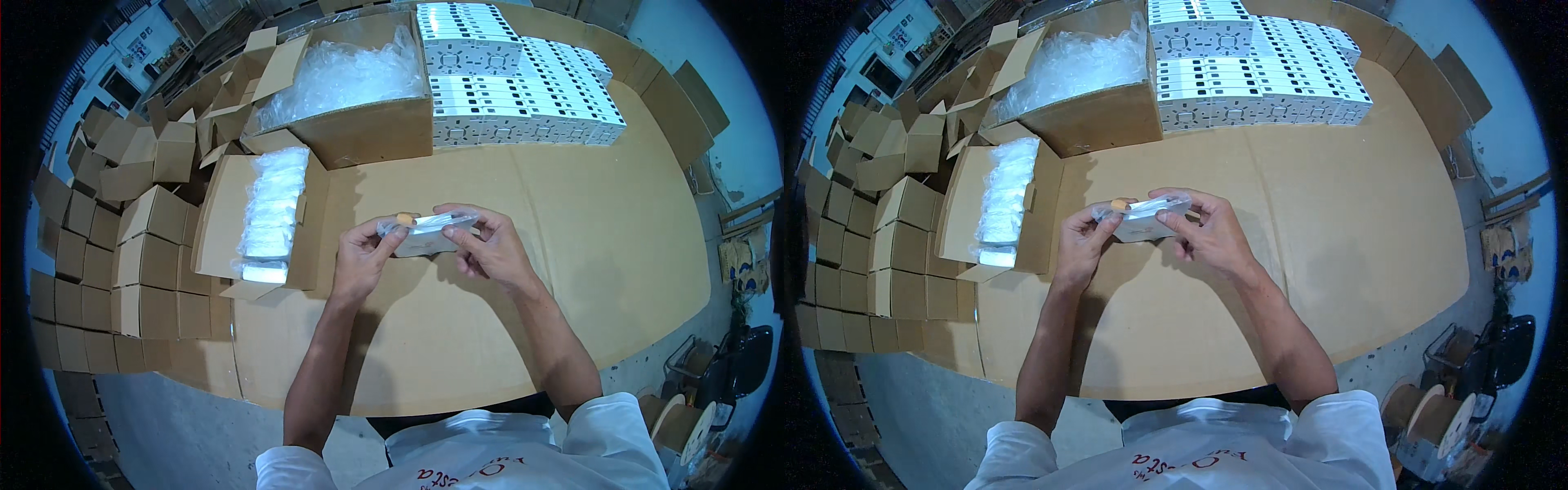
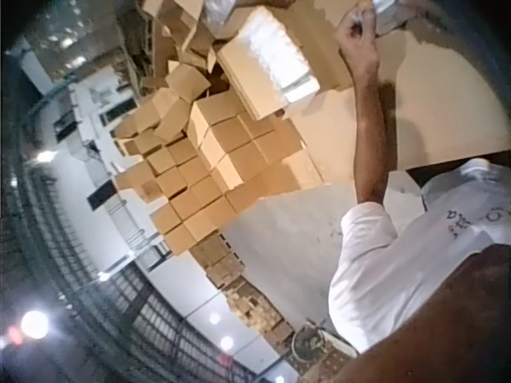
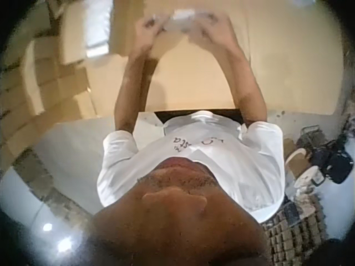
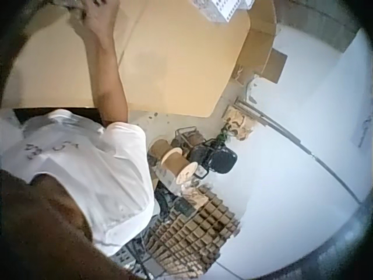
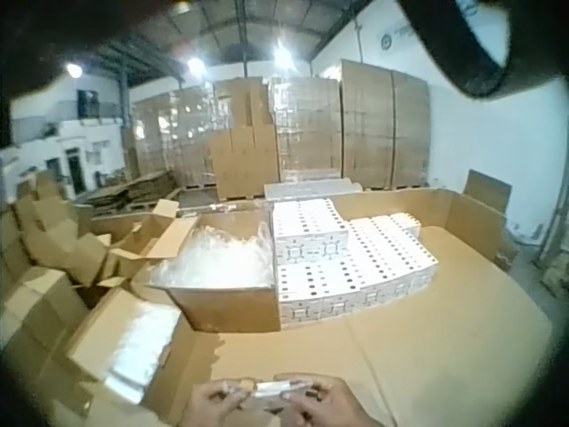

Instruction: The person is putting small white boxes into plastic bags and then placing them into larger cardboard shipping boxes.

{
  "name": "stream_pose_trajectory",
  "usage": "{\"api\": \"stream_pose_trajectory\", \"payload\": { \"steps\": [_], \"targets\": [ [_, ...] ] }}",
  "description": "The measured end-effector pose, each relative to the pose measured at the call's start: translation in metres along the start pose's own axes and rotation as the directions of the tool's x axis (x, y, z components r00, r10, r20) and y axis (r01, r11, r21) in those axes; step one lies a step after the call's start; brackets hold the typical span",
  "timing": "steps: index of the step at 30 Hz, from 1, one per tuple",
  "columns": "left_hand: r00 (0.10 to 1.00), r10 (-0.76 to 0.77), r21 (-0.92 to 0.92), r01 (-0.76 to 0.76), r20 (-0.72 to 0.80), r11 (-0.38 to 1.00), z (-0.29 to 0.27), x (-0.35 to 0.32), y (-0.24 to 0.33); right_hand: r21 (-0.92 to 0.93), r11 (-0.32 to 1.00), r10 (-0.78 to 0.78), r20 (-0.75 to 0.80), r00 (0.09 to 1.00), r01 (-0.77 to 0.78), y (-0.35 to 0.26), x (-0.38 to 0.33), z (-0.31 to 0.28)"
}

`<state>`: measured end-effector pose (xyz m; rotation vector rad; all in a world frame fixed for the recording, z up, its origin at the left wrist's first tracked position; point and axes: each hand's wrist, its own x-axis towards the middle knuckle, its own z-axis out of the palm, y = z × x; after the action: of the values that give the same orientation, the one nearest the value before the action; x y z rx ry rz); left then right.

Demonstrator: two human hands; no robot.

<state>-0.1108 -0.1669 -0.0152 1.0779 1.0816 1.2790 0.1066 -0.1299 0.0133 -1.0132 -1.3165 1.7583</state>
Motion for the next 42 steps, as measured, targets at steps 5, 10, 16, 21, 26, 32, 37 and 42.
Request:
{"api": "stream_pose_trajectory", "payload": {
  "steps": [5, 10, 16, 21, 26, 32, 37, 42],
  "targets": [
    [0.998, -0.047, 0.089, 0.051, -0.046, 0.995, 0.002, 0.001, 0.006, 0.076, 0.997, -0.006, 0.006, 1.0, 0.005, 0.005, 0.004, -0.002],
    [0.995, 0.1, 0.17, -0.099, 0.001, 0.98, -0.002, 0.001, 0.004, 0.095, 0.981, -0.172, 0.028, 0.985, 0.168, 0.015, 0.01, -0.001],
    [0.973, 0.177, 0.344, -0.219, 0.15, 0.913, -0.012, 0.004, 0.005, 0.018, 0.977, -0.214, 0.097, 0.972, 0.213, 0.019, 0.015, -0.01],
    [0.95, 0.105, 0.411, -0.225, 0.294, 0.883, -0.023, 0.0, 0.017, -0.133, 0.97, -0.168, 0.231, 0.958, 0.202, 0.012, 0.012, -0.023],
    [0.927, -0.002, 0.393, -0.157, 0.375, 0.906, -0.024, -0.005, 0.023, -0.215, 0.946, -0.16, 0.347, 0.924, 0.244, 0.008, 0.007, -0.031],
    [0.952, -0.002, 0.23, -0.072, 0.306, 0.97, -0.02, -0.005, 0.022, -0.186, 0.956, -0.146, 0.362, 0.921, 0.225, -0.002, 0.003, -0.029],
    [0.983, -0.159, 0.185, 0.14, 0.094, 0.973, -0.017, -0.004, 0.01, -0.209, 0.977, 0.002, 0.142, 0.99, 0.027, 0.005, 0.006, -0.021],
    [0.989, -0.14, 0.129, 0.133, 0.05, 0.983, -0.017, -0.001, -0.001, -0.068, 0.981, -0.185, -0.01, 0.983, 0.184, -0.002, -0.001, 0.004]
  ]
}}
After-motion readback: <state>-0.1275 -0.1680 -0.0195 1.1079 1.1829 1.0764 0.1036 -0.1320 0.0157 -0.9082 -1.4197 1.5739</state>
